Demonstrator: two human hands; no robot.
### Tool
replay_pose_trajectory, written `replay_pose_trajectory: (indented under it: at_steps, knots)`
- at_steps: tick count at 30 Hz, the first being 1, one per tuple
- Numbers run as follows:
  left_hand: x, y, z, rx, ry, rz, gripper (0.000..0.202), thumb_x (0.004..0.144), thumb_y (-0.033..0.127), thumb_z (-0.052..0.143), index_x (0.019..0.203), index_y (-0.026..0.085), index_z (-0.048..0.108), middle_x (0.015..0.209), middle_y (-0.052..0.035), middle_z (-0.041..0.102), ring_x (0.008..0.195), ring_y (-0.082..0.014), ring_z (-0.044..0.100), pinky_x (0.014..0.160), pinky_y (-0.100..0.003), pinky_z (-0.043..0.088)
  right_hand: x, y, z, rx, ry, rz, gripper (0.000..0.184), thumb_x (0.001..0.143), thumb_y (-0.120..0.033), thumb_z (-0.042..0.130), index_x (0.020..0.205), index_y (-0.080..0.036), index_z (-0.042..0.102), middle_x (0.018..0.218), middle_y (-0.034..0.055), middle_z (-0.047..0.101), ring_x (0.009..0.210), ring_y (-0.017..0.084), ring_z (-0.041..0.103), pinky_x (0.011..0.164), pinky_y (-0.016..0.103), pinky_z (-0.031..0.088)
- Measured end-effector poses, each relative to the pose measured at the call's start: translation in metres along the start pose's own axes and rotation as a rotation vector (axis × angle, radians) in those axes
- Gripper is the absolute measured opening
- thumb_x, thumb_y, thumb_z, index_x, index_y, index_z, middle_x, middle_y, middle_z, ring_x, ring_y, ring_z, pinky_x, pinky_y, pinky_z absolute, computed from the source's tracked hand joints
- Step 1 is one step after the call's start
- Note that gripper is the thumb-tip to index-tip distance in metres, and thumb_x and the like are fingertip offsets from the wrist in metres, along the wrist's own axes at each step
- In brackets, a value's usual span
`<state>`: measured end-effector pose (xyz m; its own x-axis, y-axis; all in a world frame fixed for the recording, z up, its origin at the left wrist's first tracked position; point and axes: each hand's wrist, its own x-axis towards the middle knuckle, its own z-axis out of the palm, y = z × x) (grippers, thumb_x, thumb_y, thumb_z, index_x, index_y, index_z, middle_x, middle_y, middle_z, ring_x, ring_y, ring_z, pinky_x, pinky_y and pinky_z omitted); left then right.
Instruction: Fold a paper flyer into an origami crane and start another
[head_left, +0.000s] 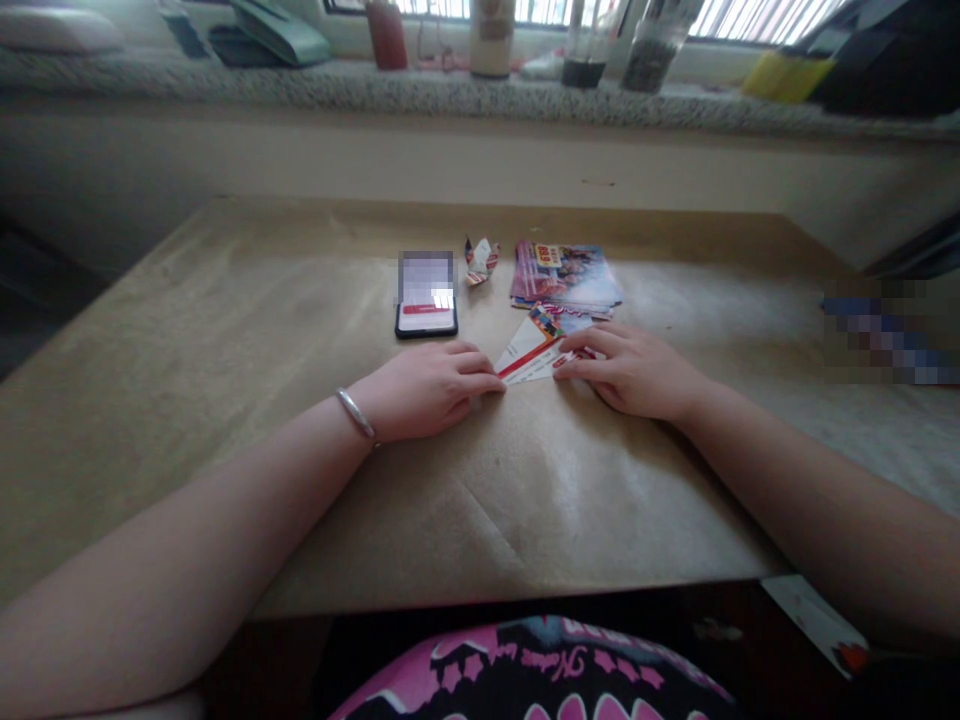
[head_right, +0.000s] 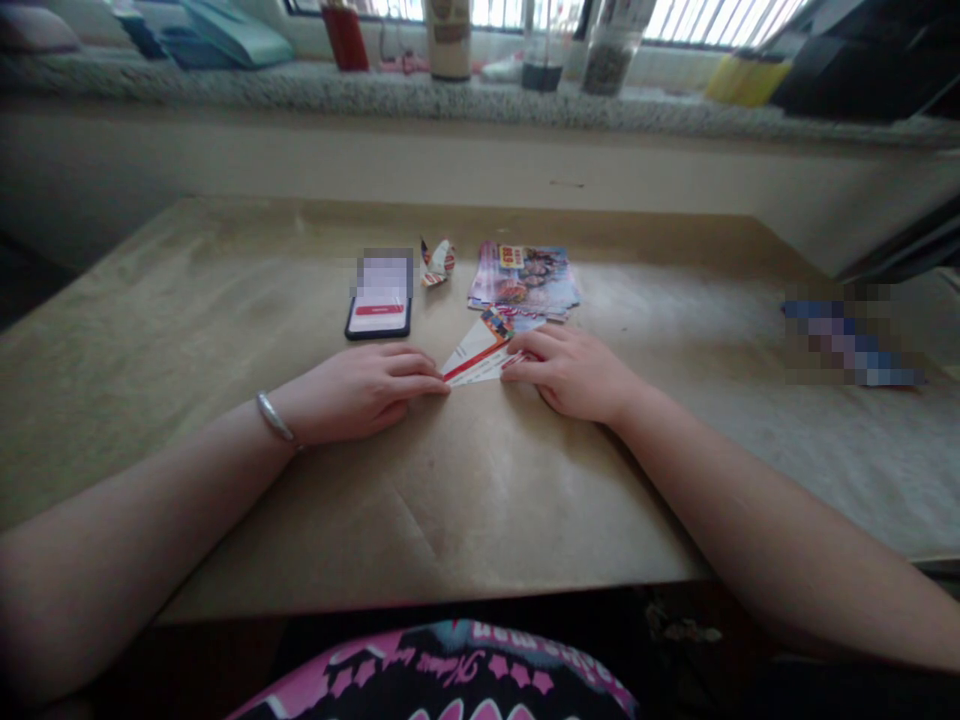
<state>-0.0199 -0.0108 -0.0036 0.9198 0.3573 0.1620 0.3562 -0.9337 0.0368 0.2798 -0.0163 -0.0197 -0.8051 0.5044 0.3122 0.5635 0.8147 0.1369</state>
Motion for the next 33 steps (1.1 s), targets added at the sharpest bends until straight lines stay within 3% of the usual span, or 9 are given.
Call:
replay_pose_trajectory:
  at_steps: [26,33]
  knots:
    - [-0.005,-0.002,-0.009,-0.075,0.018,-0.068,0.035,0.082,0.01,0.045,0.1,0.025,0.07,0.113,0.0028,0.07,0.105,-0.0153,0.063,0.09,-0.028,0.052,-0.029,0.014,-0.001,0.003,-0.037,0.056,0.04,0.08,-0.009,0.047,0.111,-0.024,0.068,0.117,0.0089,0.063,0.095,0.021,0.06,0.081,0.034,0.049]
    - [-0.006,-0.004,-0.008,-0.101,0.015,-0.036,0.034,0.082,0.009,0.045,0.098,0.023,0.07,0.115,0.0017,0.069,0.107,-0.016,0.063,0.092,-0.029,0.051,-0.032,0.015,-0.002,-0.019,-0.014,0.048,0.038,0.081,-0.008,0.046,0.108,-0.022,0.069,0.112,0.0071,0.067,0.095,0.021,0.061,0.083,0.033,0.05]
